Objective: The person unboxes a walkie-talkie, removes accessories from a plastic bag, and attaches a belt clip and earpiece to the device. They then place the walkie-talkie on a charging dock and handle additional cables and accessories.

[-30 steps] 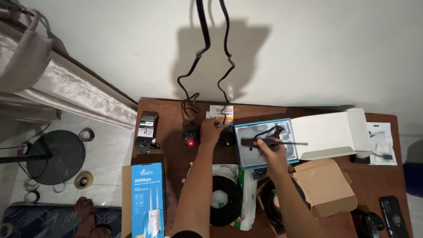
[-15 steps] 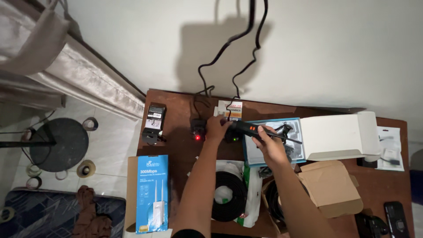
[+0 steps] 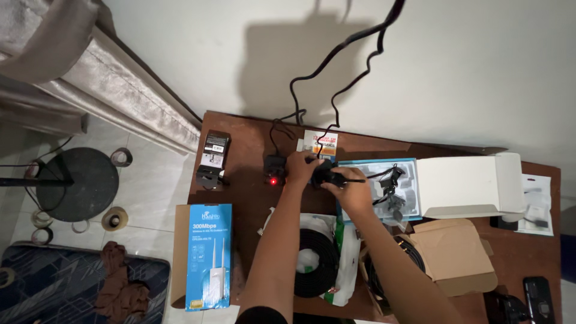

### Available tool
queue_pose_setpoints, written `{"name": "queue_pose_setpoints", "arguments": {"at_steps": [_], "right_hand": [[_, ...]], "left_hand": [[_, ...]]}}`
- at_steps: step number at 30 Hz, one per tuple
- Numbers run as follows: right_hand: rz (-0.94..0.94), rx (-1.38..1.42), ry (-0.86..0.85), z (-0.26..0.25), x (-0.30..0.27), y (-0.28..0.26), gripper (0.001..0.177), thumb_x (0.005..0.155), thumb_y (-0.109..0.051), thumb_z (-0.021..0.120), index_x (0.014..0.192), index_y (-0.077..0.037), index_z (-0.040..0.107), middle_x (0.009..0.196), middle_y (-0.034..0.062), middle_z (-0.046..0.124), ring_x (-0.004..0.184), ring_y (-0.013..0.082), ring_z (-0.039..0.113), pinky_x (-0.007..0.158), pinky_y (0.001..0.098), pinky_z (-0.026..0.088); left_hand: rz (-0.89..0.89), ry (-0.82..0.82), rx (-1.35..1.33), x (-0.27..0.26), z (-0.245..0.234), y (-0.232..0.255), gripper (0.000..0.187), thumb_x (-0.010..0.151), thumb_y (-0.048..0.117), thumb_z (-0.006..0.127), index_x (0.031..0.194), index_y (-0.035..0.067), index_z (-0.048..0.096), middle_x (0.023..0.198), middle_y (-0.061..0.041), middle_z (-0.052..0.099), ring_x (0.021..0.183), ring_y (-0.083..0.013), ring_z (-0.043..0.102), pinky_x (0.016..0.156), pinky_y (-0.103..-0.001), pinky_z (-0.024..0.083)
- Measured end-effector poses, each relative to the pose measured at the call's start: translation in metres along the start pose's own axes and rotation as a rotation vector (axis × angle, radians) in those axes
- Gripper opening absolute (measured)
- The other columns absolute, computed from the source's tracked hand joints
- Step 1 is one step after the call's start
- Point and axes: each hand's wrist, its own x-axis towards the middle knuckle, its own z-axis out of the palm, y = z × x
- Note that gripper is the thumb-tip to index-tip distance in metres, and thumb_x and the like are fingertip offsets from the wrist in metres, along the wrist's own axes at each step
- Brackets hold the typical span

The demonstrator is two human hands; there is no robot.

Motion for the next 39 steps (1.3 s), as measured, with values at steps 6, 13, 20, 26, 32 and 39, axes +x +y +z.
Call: {"name": "queue_pose_setpoints", "arguments": {"at_steps": [6, 13, 20, 26, 32, 39], "right_hand": [[-0.058, -0.095, -0.007, 0.001, 0.002, -0.011, 0.046, 0.068, -0.026, 0.092, 0.105, -0.006, 0.075, 0.104, 0.0186, 0.072, 0.09, 0.0363, 0.071, 0.082, 0.0418, 0.058], [-0.11, -0.154, -0.036, 0.001, 0.003, -0.021, 0.047, 0.064, -0.024, 0.093, 0.105, -0.006, 0.076, 0.101, 0.022, 0.07, 0.089, 0.0408, 0.069, 0.079, 0.045, 0.056], [-0.091, -0.26, -0.147, 0.003, 0.012, -0.023, 0.048, 0.064, -0.025, 0.092, 0.105, -0.007, 0.076, 0.099, 0.022, 0.068, 0.089, 0.0414, 0.067, 0.079, 0.048, 0.055], [-0.128, -0.311, -0.204, -0.001, 0.014, -0.026, 0.046, 0.064, -0.024, 0.092, 0.103, -0.008, 0.075, 0.101, 0.0233, 0.066, 0.092, 0.0427, 0.065, 0.082, 0.0488, 0.055], [-0.133, -0.443, -0.288, 0.017, 0.01, -0.033, 0.038, 0.065, -0.015, 0.088, 0.1, -0.008, 0.074, 0.103, 0.0207, 0.067, 0.09, 0.0431, 0.064, 0.078, 0.0482, 0.056], [-0.199, -0.212, -0.225, 0.009, 0.019, -0.016, 0.046, 0.063, -0.023, 0.09, 0.103, -0.006, 0.075, 0.101, 0.0157, 0.074, 0.092, 0.0363, 0.07, 0.084, 0.0444, 0.056]], "left_hand": [[-0.045, -0.004, -0.099, 0.0, 0.008, -0.009, 0.029, 0.07, 0.03, 0.09, 0.083, 0.006, 0.079, 0.078, -0.012, 0.075, 0.071, -0.0267, 0.074, 0.07, -0.037, 0.058], [-0.134, 0.005, -0.102, 0.0, 0.012, -0.01, 0.031, 0.068, 0.03, 0.091, 0.083, 0.006, 0.079, 0.079, -0.012, 0.076, 0.072, -0.0256, 0.075, 0.07, -0.036, 0.058], [-0.103, 0.012, -0.027, 0.002, 0.011, -0.011, 0.032, 0.067, 0.031, 0.092, 0.083, 0.006, 0.079, 0.08, -0.013, 0.076, 0.072, -0.0282, 0.074, 0.07, -0.038, 0.058], [-0.114, 0.005, -0.07, 0.0, 0.011, -0.005, 0.031, 0.068, 0.032, 0.09, 0.083, 0.007, 0.08, 0.079, -0.011, 0.076, 0.073, -0.0278, 0.075, 0.07, -0.038, 0.059], [-0.053, 0.017, -0.079, -0.003, 0.008, -0.005, 0.027, 0.07, 0.031, 0.09, 0.081, 0.008, 0.081, 0.079, -0.012, 0.076, 0.072, -0.0292, 0.074, 0.07, -0.038, 0.058], [-0.086, 0.051, -0.063, -0.004, 0.01, -0.004, 0.031, 0.067, 0.03, 0.092, 0.077, 0.005, 0.077, 0.075, -0.014, 0.072, 0.067, -0.0304, 0.071, 0.066, -0.04, 0.056]]}}
